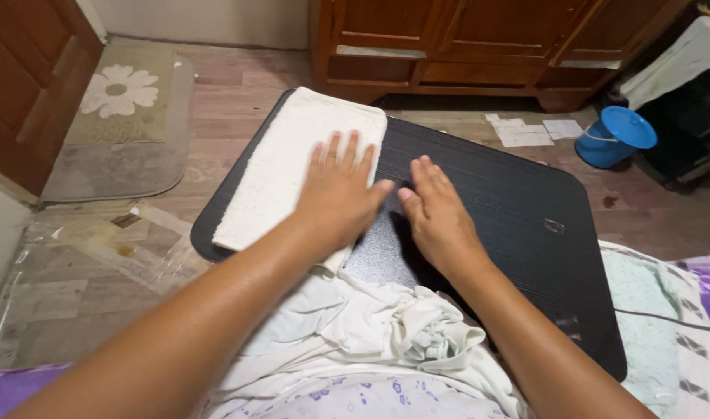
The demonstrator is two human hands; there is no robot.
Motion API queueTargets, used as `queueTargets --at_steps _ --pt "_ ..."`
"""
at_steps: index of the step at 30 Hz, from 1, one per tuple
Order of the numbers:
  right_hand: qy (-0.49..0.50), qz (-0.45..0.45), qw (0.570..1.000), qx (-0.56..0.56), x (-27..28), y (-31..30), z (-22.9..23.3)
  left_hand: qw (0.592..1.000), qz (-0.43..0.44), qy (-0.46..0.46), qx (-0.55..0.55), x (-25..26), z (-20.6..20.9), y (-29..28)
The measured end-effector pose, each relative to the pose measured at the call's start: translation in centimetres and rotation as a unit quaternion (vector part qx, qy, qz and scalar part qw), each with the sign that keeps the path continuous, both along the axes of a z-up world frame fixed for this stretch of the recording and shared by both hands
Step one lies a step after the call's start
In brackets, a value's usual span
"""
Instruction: The person folds a white towel on a black tray, smoothing and aligning the edges before folding it into a compact rectangle. They then place the folded towel aside and begin folding a light green towel using the same method.
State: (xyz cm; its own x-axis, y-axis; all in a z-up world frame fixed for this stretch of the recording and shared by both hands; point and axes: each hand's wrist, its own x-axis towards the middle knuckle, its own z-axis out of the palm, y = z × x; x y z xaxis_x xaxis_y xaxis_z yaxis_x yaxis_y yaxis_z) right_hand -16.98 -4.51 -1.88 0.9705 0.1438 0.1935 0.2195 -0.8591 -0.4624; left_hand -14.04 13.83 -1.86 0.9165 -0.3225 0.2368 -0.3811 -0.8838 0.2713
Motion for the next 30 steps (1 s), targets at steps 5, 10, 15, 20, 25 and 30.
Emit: queueTargets --at_steps 5,10,15,20,25,30 --pt "-0.096 -0.037 0.994 0.021 0.2 -5.2 -0.5 0.992 -0.108 -0.051 -0.039 -0.9 0.3 -5.3" --pt "-0.129 -0.124 0.984 0.013 -0.7 -12.3 -0.8 0.971 -0.213 -0.096 -0.04 -1.4 0.2 -10.4" --pt "-0.15 -0.192 0.97 -0.014 -1.7 -17.9 -1.3 0.959 -0.27 -0.079 -0.024 -2.2 -0.1 -14.5" --pt "-0.122 -0.313 0.94 -0.065 -3.5 -21.9 -1.4 0.949 -0.308 -0.069 -0.002 -2.8 -0.1 -17.7" --pt "-0.019 -0.425 0.904 -0.047 -5.4 -23.7 -0.9 0.941 -0.331 -0.059 0.017 -3.2 -0.1 -19.9" --pt "0.057 -0.49 0.869 -0.024 -7.1 -25.1 -0.8 0.938 -0.345 -0.031 0.02 -3.5 -0.4 -21.8"
